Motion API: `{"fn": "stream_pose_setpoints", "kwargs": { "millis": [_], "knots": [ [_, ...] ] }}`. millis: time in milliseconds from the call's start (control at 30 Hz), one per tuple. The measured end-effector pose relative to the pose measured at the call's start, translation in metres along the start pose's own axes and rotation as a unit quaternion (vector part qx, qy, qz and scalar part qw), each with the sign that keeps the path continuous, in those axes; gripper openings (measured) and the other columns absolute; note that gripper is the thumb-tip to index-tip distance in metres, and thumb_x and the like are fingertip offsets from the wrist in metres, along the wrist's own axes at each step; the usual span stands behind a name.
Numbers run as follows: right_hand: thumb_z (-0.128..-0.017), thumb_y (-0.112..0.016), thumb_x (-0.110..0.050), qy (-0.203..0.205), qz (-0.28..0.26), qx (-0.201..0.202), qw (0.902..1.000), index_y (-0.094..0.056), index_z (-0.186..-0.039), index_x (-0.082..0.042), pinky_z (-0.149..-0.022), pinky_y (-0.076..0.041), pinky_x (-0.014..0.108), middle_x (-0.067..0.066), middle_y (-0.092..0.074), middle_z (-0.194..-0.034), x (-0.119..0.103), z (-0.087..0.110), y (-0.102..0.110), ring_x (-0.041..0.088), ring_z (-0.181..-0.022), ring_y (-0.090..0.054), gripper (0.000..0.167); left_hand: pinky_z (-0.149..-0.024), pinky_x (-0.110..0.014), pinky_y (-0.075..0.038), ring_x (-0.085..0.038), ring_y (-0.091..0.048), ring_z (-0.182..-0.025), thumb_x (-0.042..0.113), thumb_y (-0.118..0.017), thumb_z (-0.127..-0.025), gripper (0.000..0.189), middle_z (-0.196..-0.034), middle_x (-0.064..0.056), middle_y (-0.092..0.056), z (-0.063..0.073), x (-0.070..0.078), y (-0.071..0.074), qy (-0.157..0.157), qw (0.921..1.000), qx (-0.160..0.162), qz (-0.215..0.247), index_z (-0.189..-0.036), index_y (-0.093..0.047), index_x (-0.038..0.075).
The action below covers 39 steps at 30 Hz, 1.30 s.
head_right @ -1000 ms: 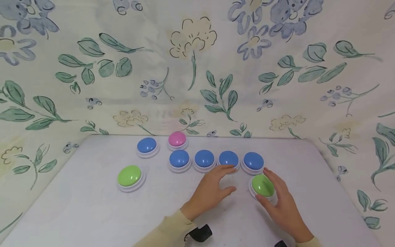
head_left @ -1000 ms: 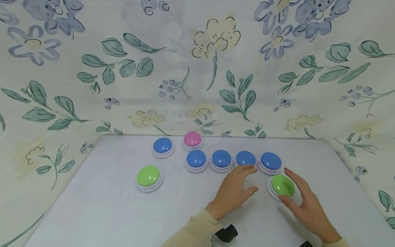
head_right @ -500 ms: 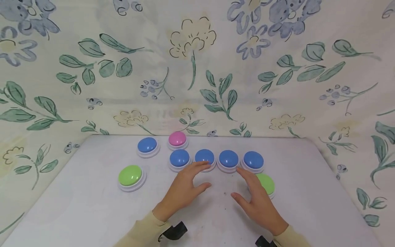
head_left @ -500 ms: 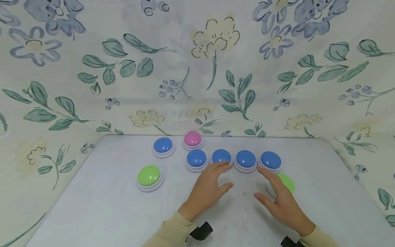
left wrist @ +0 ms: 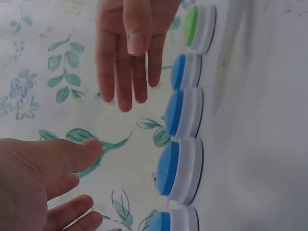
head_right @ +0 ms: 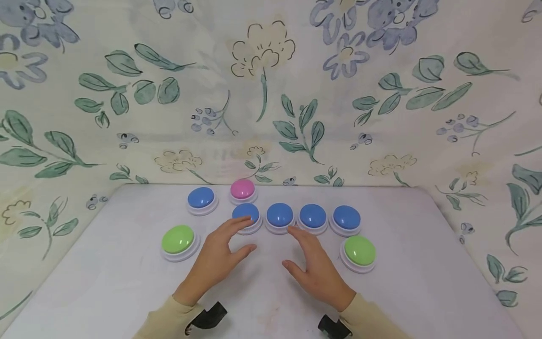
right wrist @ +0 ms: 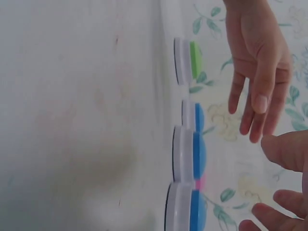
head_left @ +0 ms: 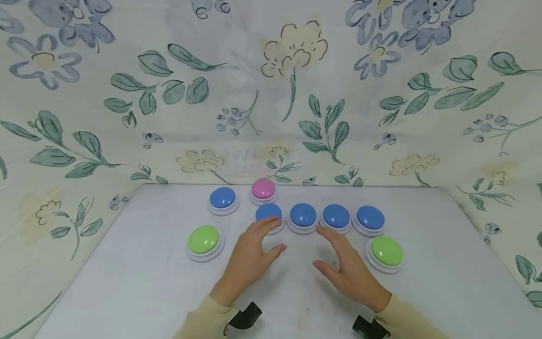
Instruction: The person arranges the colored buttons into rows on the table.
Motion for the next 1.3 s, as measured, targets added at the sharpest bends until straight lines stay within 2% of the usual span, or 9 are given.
{"fn": "stream_pose_setpoints", "kwargs": {
  "millis": [233,433,767,867,1033,1167,1300],
  "knots": [
    [-0.092,-0.074,-0.015,0.0,-0.028,-0.022,0.9994,-0.04,-0.152,-0.005,-0.112,-0.04,0.055,0.01,-0.045,-0.153,-0.015,-0.019,-0.023,0.031,-0.14,-0.044,0.07,-0.106,-0.05,-0.047,-0.031,-0.056,-0.13,0.015,-0.084,-0.083,0.053,-0.138,-0.011,-0.061,0.002,-0.016,0.02,0.003,0.9997,0.024,-0.005,-0.132,-0.065,0.007],
    [-0.094,-0.072,-0.016,-0.001,-0.047,-0.046,0.9978,-0.039,-0.153,-0.006,-0.113,-0.038,0.055,0.01,-0.043,-0.154,-0.033,-0.036,-0.041,0.031,-0.142,-0.04,0.068,-0.105,-0.053,-0.048,-0.033,-0.057,-0.128,0.014,-0.083,-0.084,0.053,-0.137,-0.013,-0.062,0.005,-0.029,0.039,0.022,0.9991,0.036,-0.008,-0.132,-0.064,0.005],
    [-0.096,-0.07,-0.018,-0.011,-0.07,-0.064,0.9954,-0.039,-0.152,-0.004,-0.116,-0.036,0.053,0.012,-0.043,-0.154,-0.052,-0.061,-0.062,0.03,-0.144,-0.038,0.066,-0.104,-0.055,-0.047,-0.036,-0.056,-0.129,0.011,-0.083,-0.083,0.054,-0.138,-0.015,-0.06,0.008,-0.047,0.057,0.037,0.9978,0.054,-0.013,-0.132,-0.063,0.002],
    [-0.096,-0.069,-0.019,-0.014,-0.071,-0.068,0.995,-0.038,-0.152,-0.005,-0.116,-0.036,0.051,0.011,-0.043,-0.155,-0.056,-0.067,-0.068,0.029,-0.144,-0.038,0.066,-0.105,-0.056,-0.047,-0.037,-0.056,-0.128,0.01,-0.082,-0.084,0.054,-0.139,-0.015,-0.06,0.008,-0.052,0.064,0.051,0.9974,0.047,-0.018,-0.134,-0.063,0.004],
    [-0.097,-0.068,-0.02,-0.021,-0.081,-0.071,0.994,-0.038,-0.153,-0.007,-0.116,-0.036,0.048,0.009,-0.042,-0.155,-0.061,-0.077,-0.079,0.026,-0.144,-0.038,0.065,-0.102,-0.058,-0.048,-0.043,-0.057,-0.123,0.014,-0.079,-0.087,0.055,-0.142,-0.016,-0.057,0.009,-0.063,0.079,0.093,0.9948,0.027,-0.029,-0.138,-0.06,0.007],
    [-0.097,-0.068,-0.021,-0.028,-0.088,-0.072,0.9932,-0.039,-0.152,-0.007,-0.116,-0.037,0.047,0.009,-0.043,-0.155,-0.064,-0.084,-0.088,0.025,-0.143,-0.039,0.064,-0.102,-0.059,-0.048,-0.045,-0.056,-0.123,0.016,-0.078,-0.089,0.056,-0.144,-0.017,-0.055,0.01,-0.074,0.087,0.109,0.9934,0.017,-0.031,-0.14,-0.058,0.006],
    [-0.097,-0.068,-0.023,-0.036,-0.089,-0.073,0.9927,-0.04,-0.152,-0.008,-0.116,-0.037,0.045,0.008,-0.044,-0.154,-0.068,-0.09,-0.097,0.024,-0.143,-0.04,0.063,-0.102,-0.061,-0.047,-0.046,-0.054,-0.125,0.021,-0.076,-0.091,0.059,-0.147,-0.017,-0.052,0.012,-0.084,0.093,0.122,0.992,-0.007,-0.032,-0.144,-0.054,0.007]
  ]
}}
Point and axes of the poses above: each hand's wrist, its own z-axis away from the middle knuckle, its own y-axis out of the back of the hand, x = y × z, the point moved 2 cm from there along -z, towards the middle knuckle
